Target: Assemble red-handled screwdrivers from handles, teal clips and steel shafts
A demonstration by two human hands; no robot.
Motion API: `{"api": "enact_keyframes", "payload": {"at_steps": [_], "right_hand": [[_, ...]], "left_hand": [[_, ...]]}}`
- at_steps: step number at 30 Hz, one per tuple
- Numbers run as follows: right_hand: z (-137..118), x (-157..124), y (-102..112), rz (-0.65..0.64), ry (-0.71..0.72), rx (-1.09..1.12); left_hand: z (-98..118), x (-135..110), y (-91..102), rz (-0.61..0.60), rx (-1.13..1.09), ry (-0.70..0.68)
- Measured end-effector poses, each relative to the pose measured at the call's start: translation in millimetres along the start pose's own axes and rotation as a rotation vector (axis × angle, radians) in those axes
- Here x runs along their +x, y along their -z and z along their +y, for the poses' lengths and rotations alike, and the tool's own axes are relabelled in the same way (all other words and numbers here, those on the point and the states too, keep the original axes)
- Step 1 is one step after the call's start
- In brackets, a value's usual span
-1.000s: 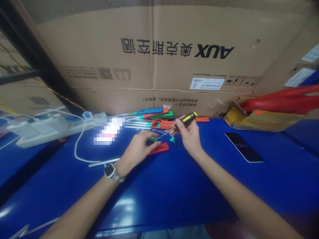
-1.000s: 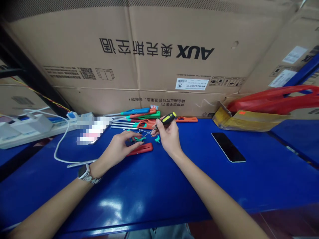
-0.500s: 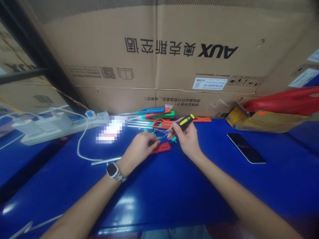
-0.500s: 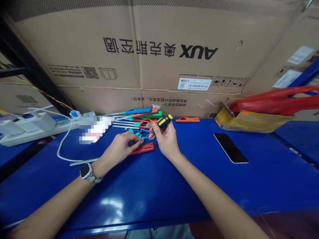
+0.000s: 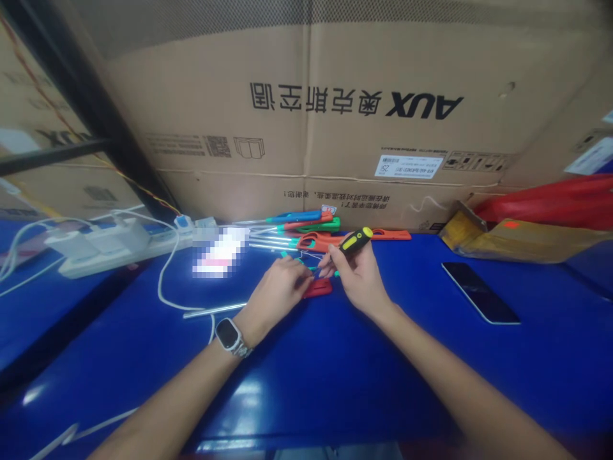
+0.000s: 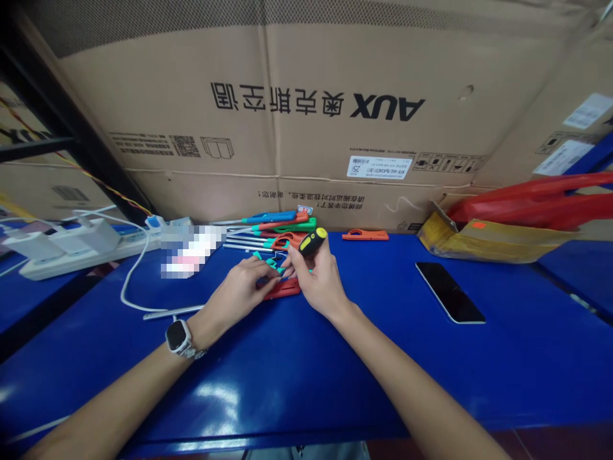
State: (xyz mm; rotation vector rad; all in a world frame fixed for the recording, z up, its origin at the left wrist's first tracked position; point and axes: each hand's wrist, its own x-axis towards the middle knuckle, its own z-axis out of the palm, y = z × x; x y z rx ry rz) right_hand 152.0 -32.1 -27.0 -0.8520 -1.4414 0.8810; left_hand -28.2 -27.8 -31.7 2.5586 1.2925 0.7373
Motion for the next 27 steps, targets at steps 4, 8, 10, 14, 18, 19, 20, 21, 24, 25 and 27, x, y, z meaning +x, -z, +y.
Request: {"api": "enact_keyframes", "payload": {"at_steps": [4,8,10,14,18,19,20,21,24,25,27], "right_hand": [[-3.5,2.3,5.5,0.074,0.014,0.003],[-5.4,7.1,14.6,0.149,-0.010,0.000],[-4.2,8.5,17.5,0.163,-0.021,0.006],[-0.5,8.8,17.9,0.163,-0.032,0.048],[1.4,8.4,16.0,0.162,-0.028,0.089],[2.0,8.4,15.8,0.165,-0.029,0.095],[2.7,8.4,15.7,0.168,-0.031,0.101],[3.6,8.3,15.6,0.169,-0.033,0.106],[7.3,7.9,15.9,0.147,-0.033,0.119],[8.6,7.6,16.0,0.137,-0.029,0.120],[10.6,6.9,16.0,0.120,-0.017,0.112]], "left_hand": [[5.2,-2.7,-6.2,0.045,-0.082,0.067],[12.3,-5.1,-14.9,-0.021,-0.059,0.071],[14.2,-4.7,-17.1,-0.075,-0.041,0.078],[12.8,-3.0,-14.2,-0.132,-0.022,0.028],[6.8,-3.6,-9.3,-0.159,-0.049,-0.005],[4.5,-3.8,-8.7,-0.157,-0.065,-0.002],[1.8,-3.9,-8.3,-0.158,-0.078,0.002],[-1.4,-3.9,-8.2,-0.164,-0.086,0.009],[-12.3,-3.1,-8.2,-0.187,-0.090,0.052],[-15.6,-2.9,-8.1,-0.186,-0.091,0.073],[-19.7,-2.6,-7.6,-0.171,-0.087,0.105]]}}
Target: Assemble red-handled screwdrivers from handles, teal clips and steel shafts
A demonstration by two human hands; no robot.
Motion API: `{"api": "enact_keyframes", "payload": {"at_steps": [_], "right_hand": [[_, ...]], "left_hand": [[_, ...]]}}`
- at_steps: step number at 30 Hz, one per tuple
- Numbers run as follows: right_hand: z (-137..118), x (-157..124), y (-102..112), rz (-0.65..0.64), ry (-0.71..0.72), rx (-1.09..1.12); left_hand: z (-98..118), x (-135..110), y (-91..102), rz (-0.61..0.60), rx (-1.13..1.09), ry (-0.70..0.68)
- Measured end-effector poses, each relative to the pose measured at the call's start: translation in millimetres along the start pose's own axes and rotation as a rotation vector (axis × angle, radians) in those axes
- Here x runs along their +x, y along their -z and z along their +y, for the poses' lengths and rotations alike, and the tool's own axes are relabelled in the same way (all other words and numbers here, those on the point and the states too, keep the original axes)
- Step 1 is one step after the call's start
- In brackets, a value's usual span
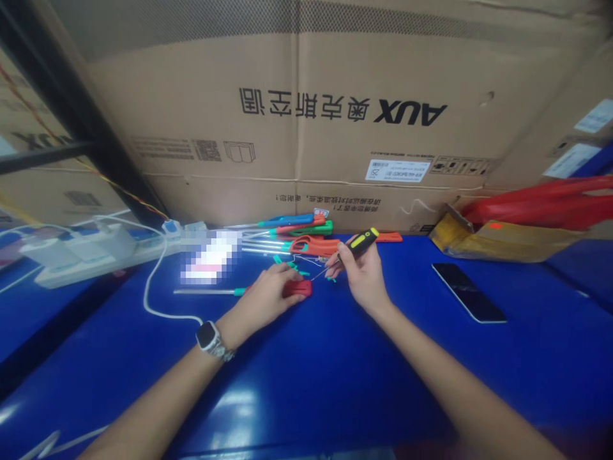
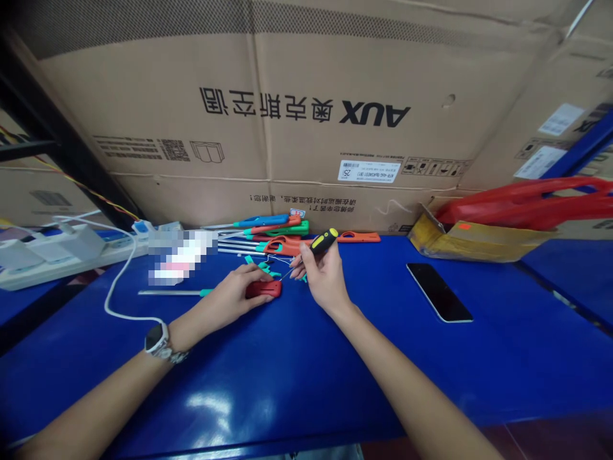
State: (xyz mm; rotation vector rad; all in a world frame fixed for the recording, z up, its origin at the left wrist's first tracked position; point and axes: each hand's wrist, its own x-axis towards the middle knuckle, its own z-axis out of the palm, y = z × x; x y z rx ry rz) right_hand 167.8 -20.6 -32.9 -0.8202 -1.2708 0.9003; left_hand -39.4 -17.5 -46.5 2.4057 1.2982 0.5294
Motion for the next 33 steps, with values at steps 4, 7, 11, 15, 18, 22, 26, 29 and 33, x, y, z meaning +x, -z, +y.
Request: {"api": "enact_keyframes", "payload": {"at_steps": [4,7,11,15,18,22,26,29,33], "right_hand": [[2.1,-1.7,-1.4,-0.022,0.015,-0.018],[3.3,-3.0,-3.7,-0.041,0.004,-0.035],[5.6,-4.5,-6.2,-0.070,-0.005,-0.088],[7.4,-4.3,-7.2,-0.095,-0.014,-0.140],[6.2,-2.9,-9.3,-0.112,-0.014,-0.159],[-1.3,0.3,-14.8,-0.154,0.000,-0.213],[-10.6,5.4,-19.3,-0.234,-0.007,-0.277],[-14.8,9.3,-20.7,-0.285,-0.008,-0.311],[-17.7,12.9,-21.6,-0.341,-0.014,-0.341]], "left_hand": [[3.3,-0.2,1.5,0.026,0.016,0.000],[9.3,0.1,1.9,0.034,0.009,-0.009],[10.9,1.2,1.2,0.020,-0.025,-0.004],[8.5,2.2,-0.3,-0.010,-0.071,-0.017],[8.9,2.4,-0.9,-0.017,-0.090,-0.006],[11.2,2.1,-0.1,-0.014,-0.115,0.012],[11.3,1.8,0.2,-0.011,-0.136,0.014],[9.7,1.3,-1.0,-0.004,-0.148,0.010],[7.3,0.3,-3.1,0.011,-0.166,0.002]]}}
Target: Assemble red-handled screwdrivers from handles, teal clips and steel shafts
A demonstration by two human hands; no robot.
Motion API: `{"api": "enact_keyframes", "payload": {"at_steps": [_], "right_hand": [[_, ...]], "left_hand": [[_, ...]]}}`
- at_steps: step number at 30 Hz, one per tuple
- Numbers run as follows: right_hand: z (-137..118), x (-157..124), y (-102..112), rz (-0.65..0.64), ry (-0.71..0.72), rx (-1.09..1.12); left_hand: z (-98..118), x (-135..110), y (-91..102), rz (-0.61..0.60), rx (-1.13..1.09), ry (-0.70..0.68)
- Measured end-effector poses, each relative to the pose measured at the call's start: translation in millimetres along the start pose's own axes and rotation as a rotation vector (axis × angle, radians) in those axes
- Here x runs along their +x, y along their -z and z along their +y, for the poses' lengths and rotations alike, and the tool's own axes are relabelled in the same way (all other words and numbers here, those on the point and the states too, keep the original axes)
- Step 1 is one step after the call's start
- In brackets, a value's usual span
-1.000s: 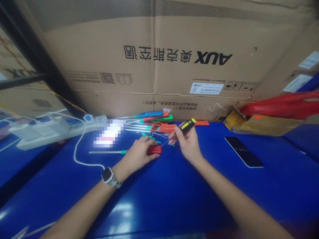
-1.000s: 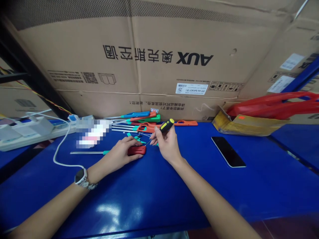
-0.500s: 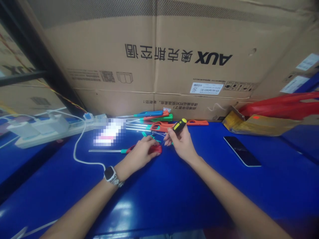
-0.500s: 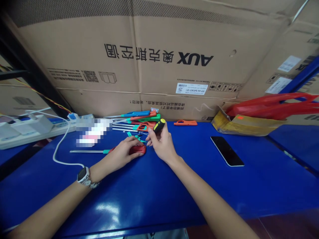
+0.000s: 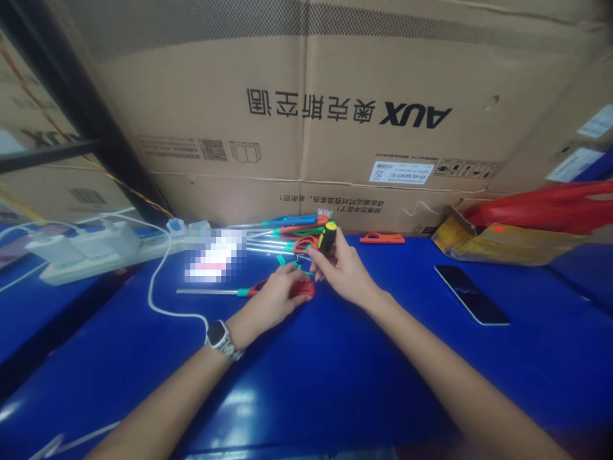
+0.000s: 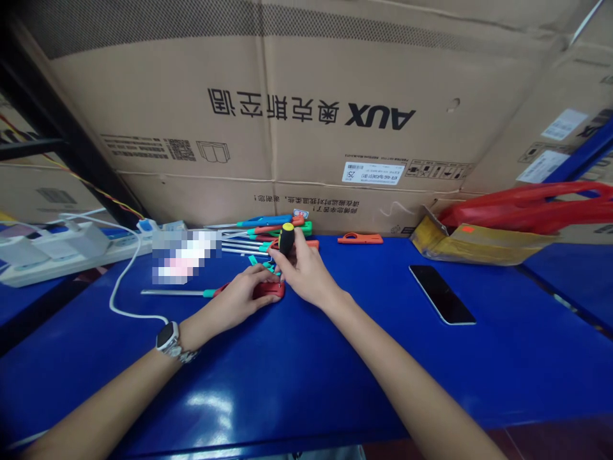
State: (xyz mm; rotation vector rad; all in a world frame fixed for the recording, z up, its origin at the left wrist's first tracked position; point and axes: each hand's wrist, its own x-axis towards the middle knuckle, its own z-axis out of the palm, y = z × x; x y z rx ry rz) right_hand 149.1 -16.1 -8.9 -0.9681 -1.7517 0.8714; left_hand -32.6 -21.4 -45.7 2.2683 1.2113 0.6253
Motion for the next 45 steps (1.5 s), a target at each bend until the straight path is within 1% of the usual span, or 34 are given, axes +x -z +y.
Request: {"api": "enact_keyframes", "payload": {"at_steps": [11,18,24,31,40,45], "right_hand": [[-3.3,8.6,-1.3,-0.061,0.057,-0.076],[-3.8,8.9,-2.3,-0.069,0.070,-0.106],[-1.2,3.8,1.8,-0.043,0.036,-0.050],[3.8,4.9,2.1,-0.025,0.030,0.057],[3.9,1.7,-2.8,-0.019,0.054,0.027],[4.3,2.5,-2.1,-0.027,0.040,0.029]], "left_hand": [[-1.9,0.6,-0.9,0.007,-0.005,0.006],[-1.8,0.0,-0.5,0.011,-0.020,0.004],[0.2,0.7,1.2,-0.018,-0.012,0.015],[1.7,-0.5,2.3,-0.021,-0.008,0.019],[-2.6,0.6,-0.5,0.024,-0.018,-0.016],[-1.6,0.3,0.1,0.009,-0.009,0.006]]}}
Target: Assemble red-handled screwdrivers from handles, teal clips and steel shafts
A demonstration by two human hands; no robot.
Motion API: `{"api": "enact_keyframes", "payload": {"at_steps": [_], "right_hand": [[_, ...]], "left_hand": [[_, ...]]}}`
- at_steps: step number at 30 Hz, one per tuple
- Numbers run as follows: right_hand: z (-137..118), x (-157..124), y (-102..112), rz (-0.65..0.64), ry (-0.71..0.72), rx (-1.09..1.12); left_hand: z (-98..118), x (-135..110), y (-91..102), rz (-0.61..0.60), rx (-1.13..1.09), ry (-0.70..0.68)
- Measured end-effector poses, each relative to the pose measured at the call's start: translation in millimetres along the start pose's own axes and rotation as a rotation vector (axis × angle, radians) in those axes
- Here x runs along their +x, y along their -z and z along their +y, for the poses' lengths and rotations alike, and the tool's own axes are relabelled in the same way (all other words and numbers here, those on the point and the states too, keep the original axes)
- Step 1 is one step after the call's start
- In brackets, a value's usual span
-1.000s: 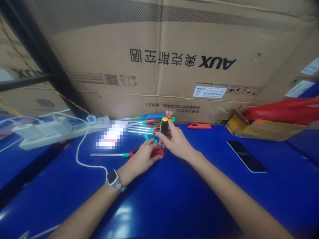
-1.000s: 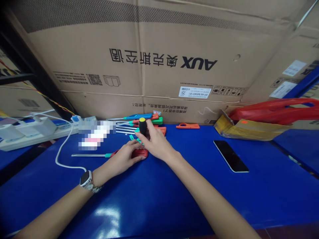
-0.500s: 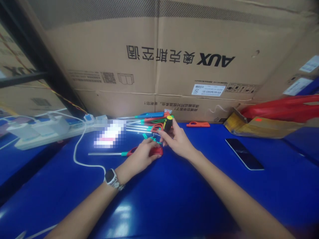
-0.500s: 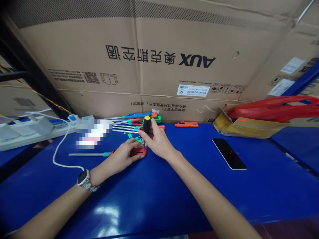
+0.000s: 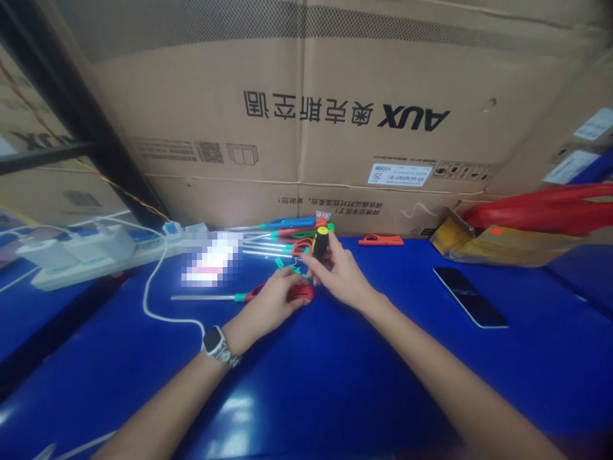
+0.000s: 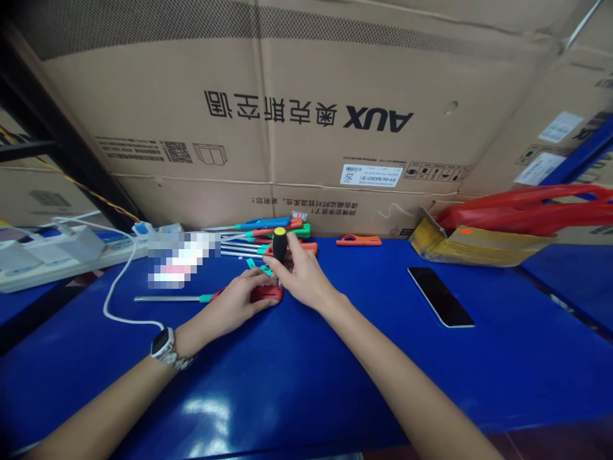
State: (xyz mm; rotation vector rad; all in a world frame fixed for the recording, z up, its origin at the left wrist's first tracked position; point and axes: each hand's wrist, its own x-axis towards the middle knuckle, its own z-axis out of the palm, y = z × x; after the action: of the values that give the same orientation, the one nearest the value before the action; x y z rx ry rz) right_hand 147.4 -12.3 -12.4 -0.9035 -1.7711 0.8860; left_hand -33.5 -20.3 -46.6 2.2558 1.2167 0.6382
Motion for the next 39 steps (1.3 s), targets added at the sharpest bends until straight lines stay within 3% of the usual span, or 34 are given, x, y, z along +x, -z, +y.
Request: {"api": "enact_keyframes", "payload": {"at_steps": [6,12,19,26,28,32,36,39], "right_hand": [[-1.6,0.8,-1.1,-0.017,-0.004,-0.096],[6.3,0.1,-4.0,0.025,-0.017,-0.019],[7.8,4.6,0.7,0.196,0.056,-0.236],[7.9,4.9,-9.2,0.233,0.019,-0.272],[6.6,4.1,-8.8,0.212,0.013,-0.274],[-1.3,1.7,3.6,0.046,0.082,-0.169],[-11.9,0.0,19.2,-0.104,0.030,-0.083],[-13.4,0.6,22.2,-0.104,0.016,-0.054]], "left_hand": [[-1.3,0.7,-1.0,0.020,-0.049,-0.026],[-1.0,1.8,0.4,0.041,-0.010,-0.031],[7.6,7.6,8.0,0.279,-0.145,-0.058],[8.8,18.7,-3.2,0.324,-0.321,0.026],[8.7,18.7,-2.7,0.312,-0.328,0.021],[9.2,15.5,2.3,0.265,-0.270,-0.045],[10.8,12.3,6.7,0.175,-0.188,-0.110],[12.7,12.2,6.6,0.143,-0.205,-0.130]]}}
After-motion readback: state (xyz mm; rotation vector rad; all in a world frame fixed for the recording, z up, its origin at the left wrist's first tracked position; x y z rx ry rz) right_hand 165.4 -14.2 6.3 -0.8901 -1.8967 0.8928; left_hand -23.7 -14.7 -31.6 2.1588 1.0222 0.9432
